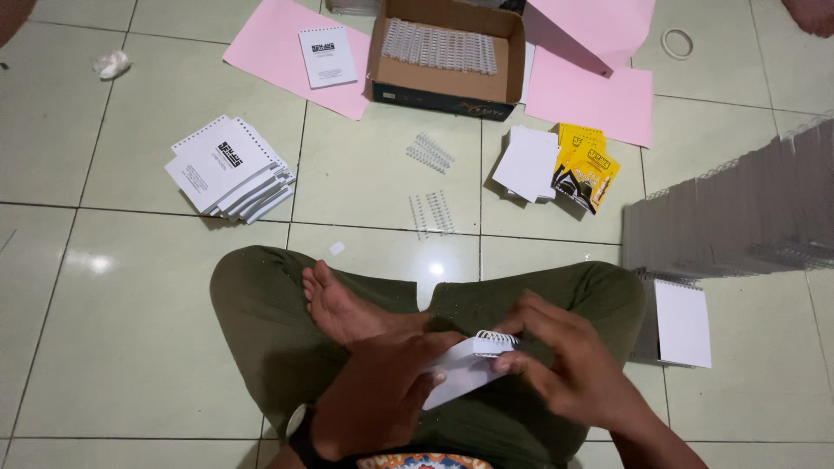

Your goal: The person sits on the floor and assembles spiral notebooks by hand. They pick up a stack of papers, insert a metal spiral coil into the holes, and then place a cover sheet on top. The completed notebooks are stacked on the floor.

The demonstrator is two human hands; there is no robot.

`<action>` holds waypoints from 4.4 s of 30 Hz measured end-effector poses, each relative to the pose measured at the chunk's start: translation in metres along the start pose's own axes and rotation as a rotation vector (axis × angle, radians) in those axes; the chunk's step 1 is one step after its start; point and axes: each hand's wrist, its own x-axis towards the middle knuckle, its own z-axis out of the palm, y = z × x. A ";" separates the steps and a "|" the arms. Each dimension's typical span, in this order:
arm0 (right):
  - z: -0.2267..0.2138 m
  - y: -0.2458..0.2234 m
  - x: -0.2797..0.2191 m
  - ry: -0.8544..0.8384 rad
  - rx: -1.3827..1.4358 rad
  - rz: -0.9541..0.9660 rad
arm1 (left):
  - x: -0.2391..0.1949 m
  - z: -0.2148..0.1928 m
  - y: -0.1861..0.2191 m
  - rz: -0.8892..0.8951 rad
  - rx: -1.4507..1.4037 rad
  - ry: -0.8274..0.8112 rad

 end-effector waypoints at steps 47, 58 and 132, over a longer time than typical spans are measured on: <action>0.005 -0.015 0.004 0.123 0.105 0.050 | 0.004 0.008 -0.003 0.021 -0.025 0.040; 0.007 -0.013 0.005 0.168 0.062 -0.025 | 0.003 0.011 -0.004 -0.098 0.011 -0.024; 0.233 0.274 0.272 0.489 0.072 0.430 | 0.150 -0.040 -0.347 -0.477 -0.203 0.782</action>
